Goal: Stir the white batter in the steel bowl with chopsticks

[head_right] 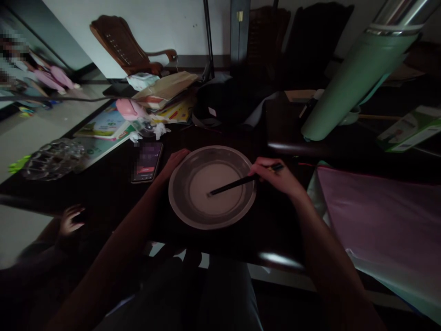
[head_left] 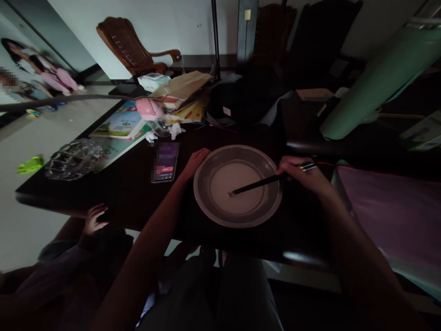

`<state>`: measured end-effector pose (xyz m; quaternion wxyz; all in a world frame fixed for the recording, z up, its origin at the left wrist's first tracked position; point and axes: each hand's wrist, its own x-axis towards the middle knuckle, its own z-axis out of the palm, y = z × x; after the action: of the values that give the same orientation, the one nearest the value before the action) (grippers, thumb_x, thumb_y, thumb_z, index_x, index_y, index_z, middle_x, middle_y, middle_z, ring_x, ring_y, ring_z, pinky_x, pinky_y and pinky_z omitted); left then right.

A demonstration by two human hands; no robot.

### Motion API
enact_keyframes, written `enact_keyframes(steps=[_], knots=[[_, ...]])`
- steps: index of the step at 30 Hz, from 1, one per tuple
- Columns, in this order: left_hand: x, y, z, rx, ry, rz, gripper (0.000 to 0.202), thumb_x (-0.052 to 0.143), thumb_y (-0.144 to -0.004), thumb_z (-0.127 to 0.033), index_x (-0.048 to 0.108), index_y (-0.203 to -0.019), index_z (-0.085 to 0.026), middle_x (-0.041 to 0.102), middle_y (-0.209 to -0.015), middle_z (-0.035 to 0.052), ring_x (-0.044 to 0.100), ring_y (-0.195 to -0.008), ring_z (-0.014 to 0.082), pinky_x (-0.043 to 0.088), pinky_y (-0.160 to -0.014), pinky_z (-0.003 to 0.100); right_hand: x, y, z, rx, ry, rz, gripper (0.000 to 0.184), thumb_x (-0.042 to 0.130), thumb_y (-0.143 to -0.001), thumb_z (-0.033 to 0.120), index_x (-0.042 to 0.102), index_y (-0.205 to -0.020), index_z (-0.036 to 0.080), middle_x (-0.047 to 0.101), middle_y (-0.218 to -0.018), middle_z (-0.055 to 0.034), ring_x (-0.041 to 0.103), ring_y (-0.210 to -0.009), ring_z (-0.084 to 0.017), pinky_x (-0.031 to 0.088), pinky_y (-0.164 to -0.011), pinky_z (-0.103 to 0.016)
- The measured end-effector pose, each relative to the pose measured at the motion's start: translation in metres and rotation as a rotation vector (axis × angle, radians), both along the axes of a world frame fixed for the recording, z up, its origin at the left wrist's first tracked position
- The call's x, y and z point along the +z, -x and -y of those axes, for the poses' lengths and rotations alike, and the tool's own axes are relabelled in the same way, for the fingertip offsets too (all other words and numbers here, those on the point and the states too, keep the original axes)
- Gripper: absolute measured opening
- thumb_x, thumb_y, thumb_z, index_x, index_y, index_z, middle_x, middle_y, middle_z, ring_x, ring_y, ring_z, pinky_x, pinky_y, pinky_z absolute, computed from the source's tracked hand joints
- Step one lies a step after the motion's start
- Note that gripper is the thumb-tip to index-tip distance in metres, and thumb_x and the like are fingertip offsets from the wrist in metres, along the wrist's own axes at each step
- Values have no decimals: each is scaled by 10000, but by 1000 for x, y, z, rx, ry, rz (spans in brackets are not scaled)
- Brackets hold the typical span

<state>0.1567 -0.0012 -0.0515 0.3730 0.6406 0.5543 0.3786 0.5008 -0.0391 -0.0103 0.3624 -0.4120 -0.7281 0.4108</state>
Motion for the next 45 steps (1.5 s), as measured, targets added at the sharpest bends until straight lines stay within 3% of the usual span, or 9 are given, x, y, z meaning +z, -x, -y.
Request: enact_keyframes(steps=[3, 6, 8, 14, 21, 27, 33, 39, 45], knots=[[0, 0, 0, -4, 23, 28, 318, 409, -880, -415, 564, -730, -181, 548, -761, 10, 507, -750, 157, 438, -725, 260, 0, 5, 0, -27, -46, 37, 361, 635, -845, 538, 754, -748, 212, 580, -611, 3, 522, -580, -126, 397, -546, -255], [3, 0, 0, -7, 19, 22, 316, 406, -881, -400, 565, -729, -172, 538, -758, 10, 499, -765, 153, 433, -749, 255, -1, -8, -4, -275, -65, -72, 411, 629, -837, 566, 728, -668, 205, 593, -619, -9, 525, -579, -130, 393, -533, -253], [4, 1, 0, -10, 25, 24, 318, 413, -878, -407, 569, -729, -173, 539, -754, 11, 497, -774, 156, 435, -739, 251, -1, -15, -5, -351, -81, -139, 465, 637, -809, 609, 701, -590, 204, 588, -617, -18, 527, -581, -138, 379, -507, -252], [2, 6, -2, -41, 15, 35, 341, 439, -868, -452, 584, -726, -178, 570, -750, 18, 509, -777, 167, 445, -712, 256, 0, 6, 1, -3, -72, 3, 438, 591, -859, 584, 750, -710, 203, 573, -656, -13, 530, -621, -140, 407, -583, -267], [-2, 10, -3, -26, 32, 84, 380, 450, -845, -504, 587, -721, -172, 550, -725, 1, 503, -732, 162, 441, -695, 273, -4, -7, -7, -294, -85, -112, 511, 583, -821, 636, 667, -562, 204, 557, -611, -17, 525, -606, -155, 406, -557, -268], [5, 9, 1, -49, 22, 73, 394, 448, -824, -532, 580, -705, -180, 540, -720, -1, 491, -725, 161, 428, -712, 271, -5, 9, -3, -30, -96, -38, 442, 578, -857, 578, 734, -676, 205, 587, -666, -21, 541, -640, -155, 426, -602, -277], [4, 10, 0, -43, 10, 41, 370, 460, -808, -537, 566, -705, -198, 560, -740, 21, 503, -789, 188, 432, -718, 276, -8, -1, -9, -243, -82, -127, 497, 550, -841, 633, 679, -608, 214, 549, -640, -17, 533, -637, -163, 426, -569, -269], [7, 10, 4, -60, 3, 32, 367, 435, -826, -524, 532, -679, -202, 559, -743, 20, 501, -776, 185, 433, -739, 286, -11, 11, -7, -86, -68, -83, 427, 609, -824, 580, 719, -652, 205, 589, -656, -18, 548, -645, -162, 428, -589, -274], [6, 9, 4, -38, 35, 64, 402, 418, -818, -560, 545, -703, -196, 523, -721, 2, 485, -743, 176, 425, -728, 291, -13, -1, -12, -237, -69, -143, 491, 525, -864, 596, 652, -591, 208, 539, -643, -17, 529, -644, -164, 422, -578, -271]])
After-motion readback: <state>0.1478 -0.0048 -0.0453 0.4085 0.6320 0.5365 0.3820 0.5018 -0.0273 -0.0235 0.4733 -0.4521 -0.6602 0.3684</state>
